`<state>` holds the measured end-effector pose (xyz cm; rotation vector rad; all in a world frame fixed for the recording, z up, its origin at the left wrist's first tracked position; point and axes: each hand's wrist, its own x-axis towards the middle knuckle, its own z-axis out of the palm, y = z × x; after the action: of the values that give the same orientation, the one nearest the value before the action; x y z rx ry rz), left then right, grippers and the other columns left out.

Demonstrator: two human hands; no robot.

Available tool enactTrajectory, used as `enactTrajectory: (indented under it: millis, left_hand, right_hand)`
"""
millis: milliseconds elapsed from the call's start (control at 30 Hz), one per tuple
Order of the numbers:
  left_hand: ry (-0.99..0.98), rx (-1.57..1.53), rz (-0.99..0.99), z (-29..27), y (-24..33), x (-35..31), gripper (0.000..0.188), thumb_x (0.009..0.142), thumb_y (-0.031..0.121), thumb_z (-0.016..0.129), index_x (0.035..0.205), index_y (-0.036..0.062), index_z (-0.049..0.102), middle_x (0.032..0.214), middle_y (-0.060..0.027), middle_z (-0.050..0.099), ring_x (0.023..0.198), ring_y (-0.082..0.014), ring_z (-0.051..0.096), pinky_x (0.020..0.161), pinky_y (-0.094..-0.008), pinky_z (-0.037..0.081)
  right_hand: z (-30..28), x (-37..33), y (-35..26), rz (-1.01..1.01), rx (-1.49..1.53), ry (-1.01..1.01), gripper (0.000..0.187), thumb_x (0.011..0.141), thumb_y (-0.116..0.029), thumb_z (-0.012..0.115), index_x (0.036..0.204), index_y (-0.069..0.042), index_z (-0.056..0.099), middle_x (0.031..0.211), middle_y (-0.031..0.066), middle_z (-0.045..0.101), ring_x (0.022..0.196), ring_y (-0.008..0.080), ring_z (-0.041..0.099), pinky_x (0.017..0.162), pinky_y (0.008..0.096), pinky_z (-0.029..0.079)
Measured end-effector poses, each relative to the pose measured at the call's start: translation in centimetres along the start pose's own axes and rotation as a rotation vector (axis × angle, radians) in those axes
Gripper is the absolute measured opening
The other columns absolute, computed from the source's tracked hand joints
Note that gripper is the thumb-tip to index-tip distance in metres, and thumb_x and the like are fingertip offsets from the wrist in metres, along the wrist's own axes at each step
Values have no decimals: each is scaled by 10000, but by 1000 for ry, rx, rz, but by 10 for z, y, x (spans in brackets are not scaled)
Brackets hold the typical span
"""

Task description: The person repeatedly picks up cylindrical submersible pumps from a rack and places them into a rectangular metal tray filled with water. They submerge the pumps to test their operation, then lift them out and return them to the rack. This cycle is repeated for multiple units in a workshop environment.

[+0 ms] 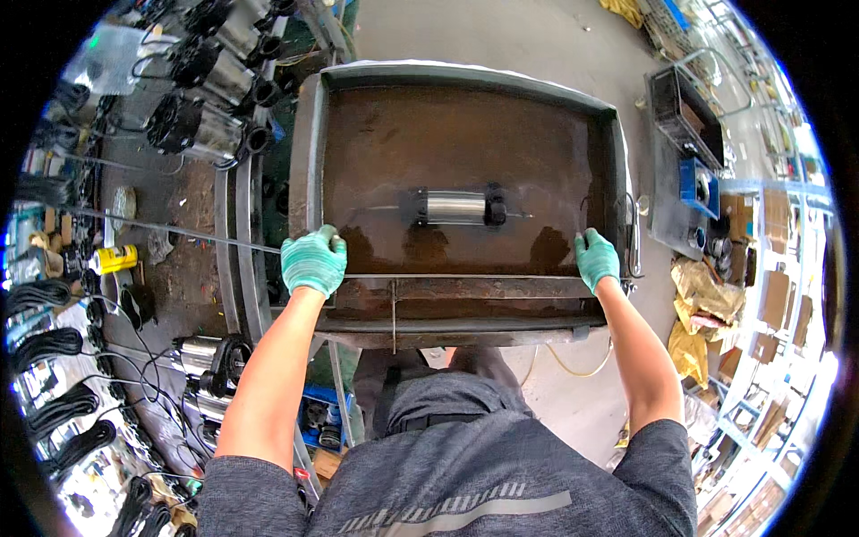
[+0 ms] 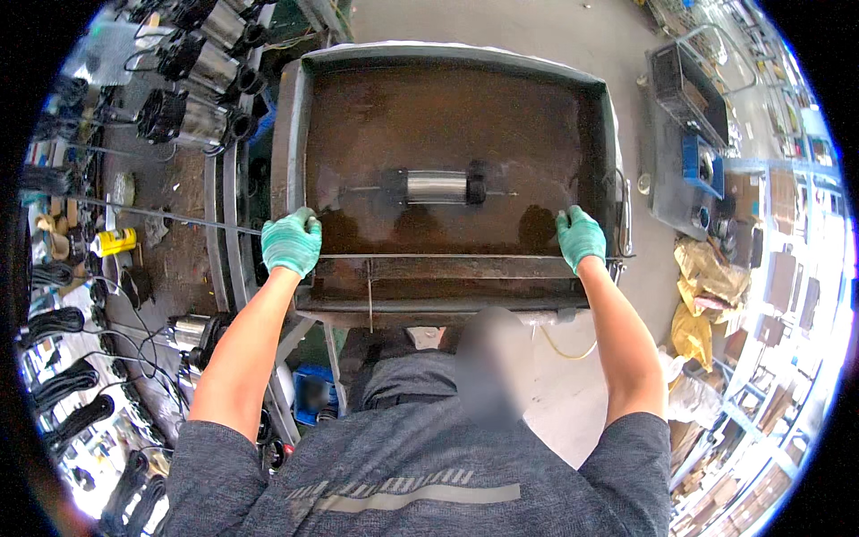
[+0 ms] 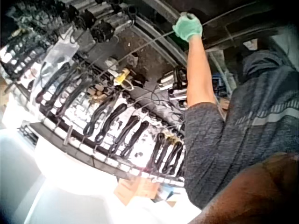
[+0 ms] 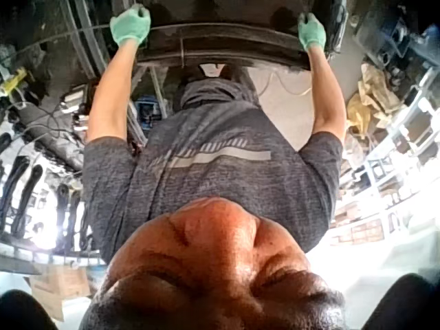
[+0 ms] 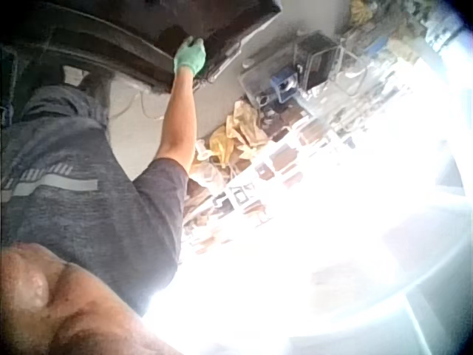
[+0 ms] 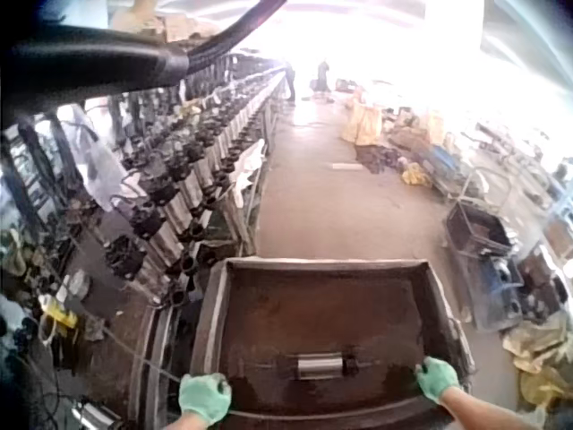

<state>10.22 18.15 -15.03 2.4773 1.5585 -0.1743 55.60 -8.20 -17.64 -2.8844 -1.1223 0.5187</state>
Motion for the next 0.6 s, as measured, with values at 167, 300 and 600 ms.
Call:
enactTrajectory:
  millis: [167,300,600]
  left_hand:
    - [-30,-18,12,1,-5,0,245,953,299,541,970,125,713,851,-149,747,809,-359,702,874,-508,462]
    - [-27,-5,19,2,-7,1,250,967,303,550,1042,140,725,867,-135,752,831,-348,699,863,-490,452]
    - [-39,-31,35,6,-11,3,238,961,296,550,1023,128,707,897,-125,749,846,-349,702,885,-538,456]
  right_hand:
    - [-11,7,-101,-193,-22,-157,319,1010,-370,571,1095,-63,595,1070,242,700,1023,469,653,845,549,520]
    - [10,22,-160,-219,-140,-264,366,1015,-377,562,1200,-62,578,1189,221,695,1103,445,652,902,529,532]
    - [36,36,-188,-147,-235,-368,468,988,-374,588,1319,-49,529,1232,227,690,1156,419,656,951,519,536]
